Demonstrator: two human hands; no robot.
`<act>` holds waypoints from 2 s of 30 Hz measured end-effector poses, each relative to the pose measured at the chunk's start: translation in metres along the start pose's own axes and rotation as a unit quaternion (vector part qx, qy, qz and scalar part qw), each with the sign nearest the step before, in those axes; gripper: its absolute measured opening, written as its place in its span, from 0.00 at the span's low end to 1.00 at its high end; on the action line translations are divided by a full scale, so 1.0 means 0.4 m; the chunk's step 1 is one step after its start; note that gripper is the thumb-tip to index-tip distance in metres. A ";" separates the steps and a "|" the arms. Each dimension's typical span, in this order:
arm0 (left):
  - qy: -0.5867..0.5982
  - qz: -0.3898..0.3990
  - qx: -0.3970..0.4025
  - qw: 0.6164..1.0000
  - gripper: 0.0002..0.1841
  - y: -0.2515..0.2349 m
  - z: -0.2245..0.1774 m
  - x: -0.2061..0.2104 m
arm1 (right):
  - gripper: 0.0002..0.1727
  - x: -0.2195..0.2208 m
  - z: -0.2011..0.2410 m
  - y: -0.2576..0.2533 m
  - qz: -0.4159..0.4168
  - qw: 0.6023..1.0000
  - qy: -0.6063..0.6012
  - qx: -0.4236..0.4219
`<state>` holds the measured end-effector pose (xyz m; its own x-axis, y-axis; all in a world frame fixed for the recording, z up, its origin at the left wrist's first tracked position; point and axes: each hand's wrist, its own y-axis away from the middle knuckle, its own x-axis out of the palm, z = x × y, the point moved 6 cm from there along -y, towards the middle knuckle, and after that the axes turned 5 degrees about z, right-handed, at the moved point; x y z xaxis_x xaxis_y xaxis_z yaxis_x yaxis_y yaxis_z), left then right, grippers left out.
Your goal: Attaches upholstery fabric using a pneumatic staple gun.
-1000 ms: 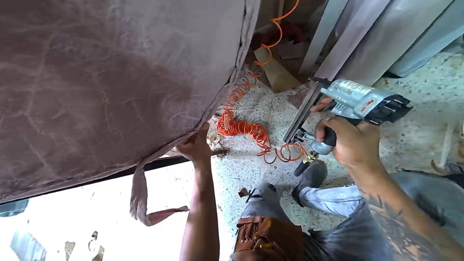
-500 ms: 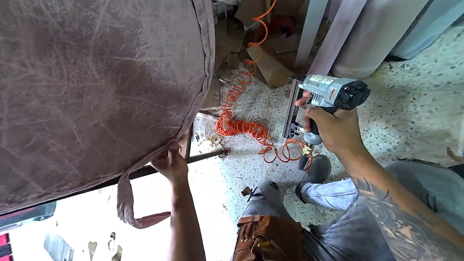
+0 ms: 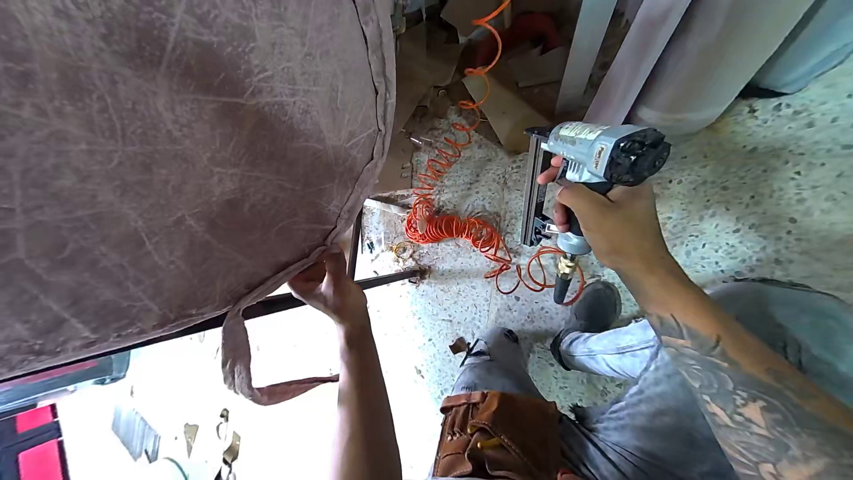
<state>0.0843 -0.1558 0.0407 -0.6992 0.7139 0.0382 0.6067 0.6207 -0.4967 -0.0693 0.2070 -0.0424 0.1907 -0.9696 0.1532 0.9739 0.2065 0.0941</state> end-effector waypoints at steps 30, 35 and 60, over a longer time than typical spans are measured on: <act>0.070 -0.056 -0.046 0.995 0.22 -0.008 0.048 0.173 | 0.12 0.076 -0.040 -0.084 0.075 0.991 0.093 0.053; 0.037 -0.028 -0.064 0.997 0.26 -0.015 0.032 0.163 | 0.12 0.019 -0.037 -0.048 0.059 0.984 0.139 0.095; -0.233 -0.028 -0.371 0.899 0.13 -0.135 -0.536 -0.245 | 0.21 0.214 -0.016 0.521 -0.001 0.912 0.076 0.403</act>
<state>0.2012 -0.1901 0.2496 -0.7138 0.5698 -0.4073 0.5311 0.8194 0.2156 0.1506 0.1662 -0.0162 0.2637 -0.9644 0.0203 0.5791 0.1752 0.7962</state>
